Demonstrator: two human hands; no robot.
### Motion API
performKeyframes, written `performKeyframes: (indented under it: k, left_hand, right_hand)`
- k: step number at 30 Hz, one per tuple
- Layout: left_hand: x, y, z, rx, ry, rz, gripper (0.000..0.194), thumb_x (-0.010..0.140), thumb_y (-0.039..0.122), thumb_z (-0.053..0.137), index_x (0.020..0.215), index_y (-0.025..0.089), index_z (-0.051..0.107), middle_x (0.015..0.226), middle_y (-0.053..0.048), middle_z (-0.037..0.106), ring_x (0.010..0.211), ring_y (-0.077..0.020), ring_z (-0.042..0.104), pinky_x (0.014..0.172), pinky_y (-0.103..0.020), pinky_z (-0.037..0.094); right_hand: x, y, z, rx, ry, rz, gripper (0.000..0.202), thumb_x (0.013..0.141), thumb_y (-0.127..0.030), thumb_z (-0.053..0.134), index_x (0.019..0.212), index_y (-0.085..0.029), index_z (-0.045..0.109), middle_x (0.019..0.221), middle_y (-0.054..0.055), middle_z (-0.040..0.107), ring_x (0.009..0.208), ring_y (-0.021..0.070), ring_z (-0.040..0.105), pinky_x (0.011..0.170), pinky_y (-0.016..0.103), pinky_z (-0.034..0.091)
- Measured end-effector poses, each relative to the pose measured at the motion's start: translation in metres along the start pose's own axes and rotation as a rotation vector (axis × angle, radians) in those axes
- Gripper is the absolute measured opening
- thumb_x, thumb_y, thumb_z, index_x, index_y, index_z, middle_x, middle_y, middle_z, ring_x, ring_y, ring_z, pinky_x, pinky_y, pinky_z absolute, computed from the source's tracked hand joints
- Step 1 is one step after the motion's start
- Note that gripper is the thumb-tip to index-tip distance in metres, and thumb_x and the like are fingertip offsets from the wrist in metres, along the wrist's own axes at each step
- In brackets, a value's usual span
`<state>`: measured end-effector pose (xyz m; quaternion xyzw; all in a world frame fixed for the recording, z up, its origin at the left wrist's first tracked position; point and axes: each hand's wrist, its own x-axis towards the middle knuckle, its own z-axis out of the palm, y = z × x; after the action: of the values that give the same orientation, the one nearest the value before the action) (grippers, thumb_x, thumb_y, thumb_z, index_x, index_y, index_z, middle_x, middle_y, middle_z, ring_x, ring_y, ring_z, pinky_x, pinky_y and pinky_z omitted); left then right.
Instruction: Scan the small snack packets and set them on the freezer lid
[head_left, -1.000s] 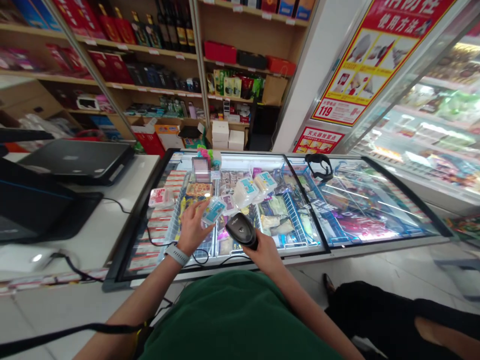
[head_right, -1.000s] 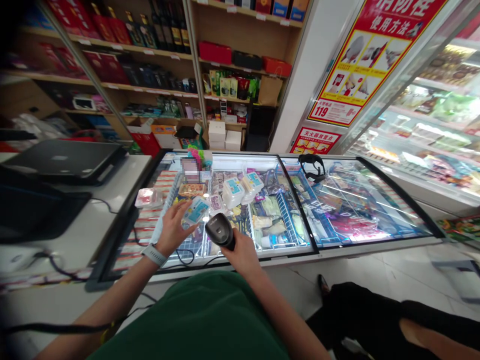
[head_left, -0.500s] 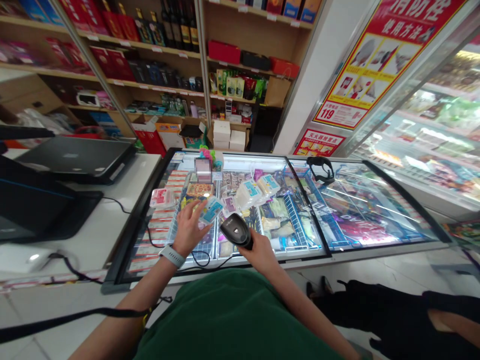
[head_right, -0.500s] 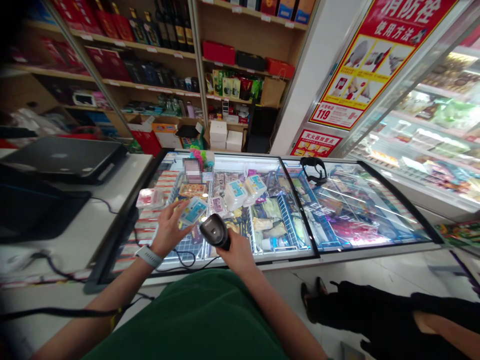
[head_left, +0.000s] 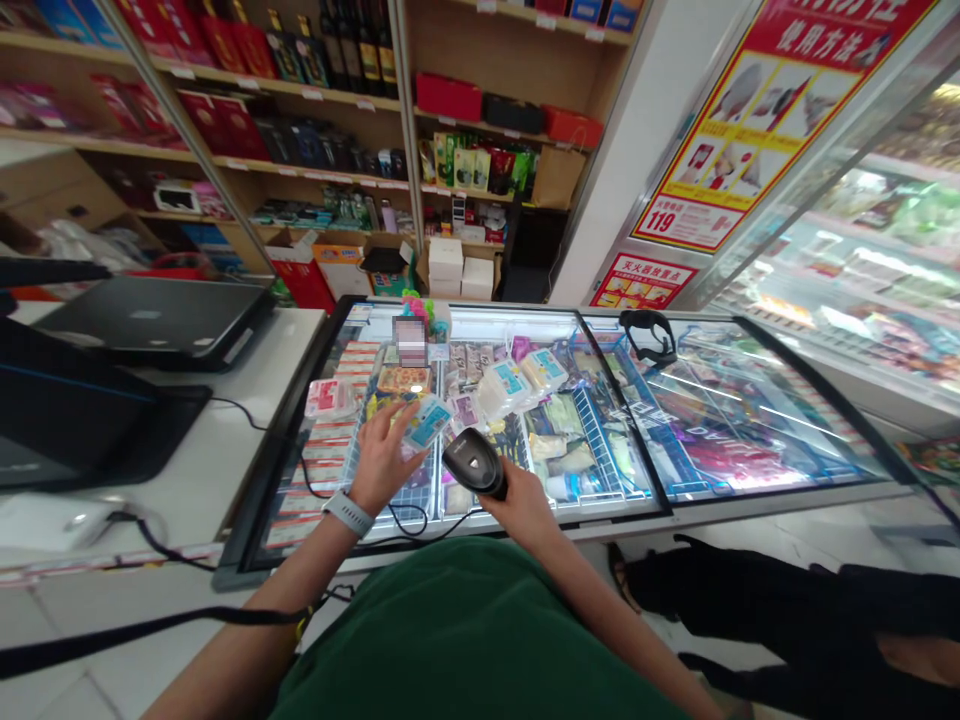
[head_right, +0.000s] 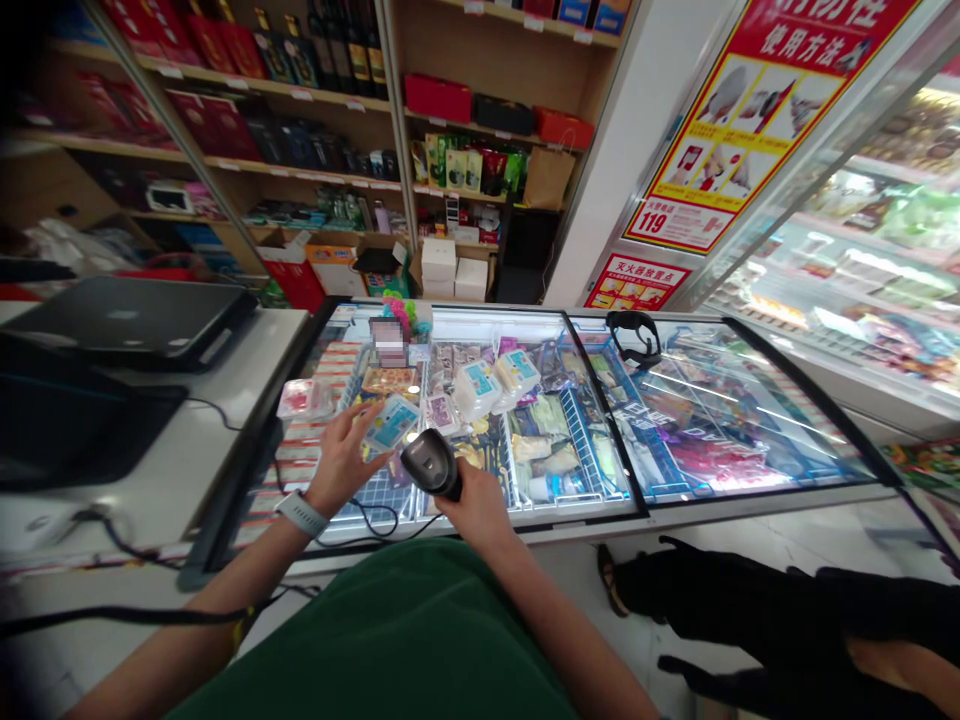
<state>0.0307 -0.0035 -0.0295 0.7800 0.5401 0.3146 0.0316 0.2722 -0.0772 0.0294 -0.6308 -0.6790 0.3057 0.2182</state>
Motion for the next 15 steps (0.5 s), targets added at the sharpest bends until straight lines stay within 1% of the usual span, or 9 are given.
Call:
performKeyframes:
  k: [7,11,13,15]
  left_hand:
    - [0.0,-0.006,-0.005,-0.003,-0.035,-0.056,0.071,0.077,0.032,0.069,0.143,0.028,0.04,0.14,-0.012,0.045,0.129,-0.0321,0.042,0.107,-0.05,0.032]
    - [-0.001,-0.011,-0.007,-0.016,-0.013,-0.076,0.071,0.076,0.031,0.071,0.141,0.027,0.042,0.139,-0.012,0.047,0.128,-0.0314,0.044,0.107,-0.049,0.033]
    - [-0.001,-0.018,-0.007,-0.034,0.009,-0.123,0.072,0.075,0.033,0.072,0.14,0.025,0.043,0.137,-0.012,0.048,0.128,-0.031,0.044,0.107,-0.049,0.034]
    - [-0.001,-0.033,-0.007,-0.058,0.051,-0.21,0.074,0.073,0.037,0.073,0.139,0.023,0.044,0.135,-0.013,0.049,0.127,-0.0303,0.045,0.107,-0.047,0.036]
  right_hand:
    - [0.004,-0.003,0.006,-0.03,-0.011,-0.003,0.022,0.073,-0.022,0.065,0.095,-0.02,0.061,0.084,0.004,0.07,0.08,0.0215,0.065,0.064,0.024,0.039]
    - [0.006,-0.004,0.01,-0.021,-0.026,-0.006,0.022,0.074,-0.023,0.065,0.095,-0.021,0.061,0.083,0.003,0.07,0.079,0.021,0.065,0.064,0.023,0.039]
    - [0.007,-0.004,0.012,-0.008,-0.032,-0.018,0.022,0.075,-0.024,0.065,0.096,-0.02,0.061,0.083,0.003,0.07,0.079,0.0213,0.065,0.064,0.024,0.039]
    - [0.007,-0.005,0.015,0.005,-0.044,-0.034,0.022,0.076,-0.026,0.065,0.097,-0.019,0.061,0.084,0.004,0.07,0.08,0.0218,0.065,0.065,0.024,0.039]
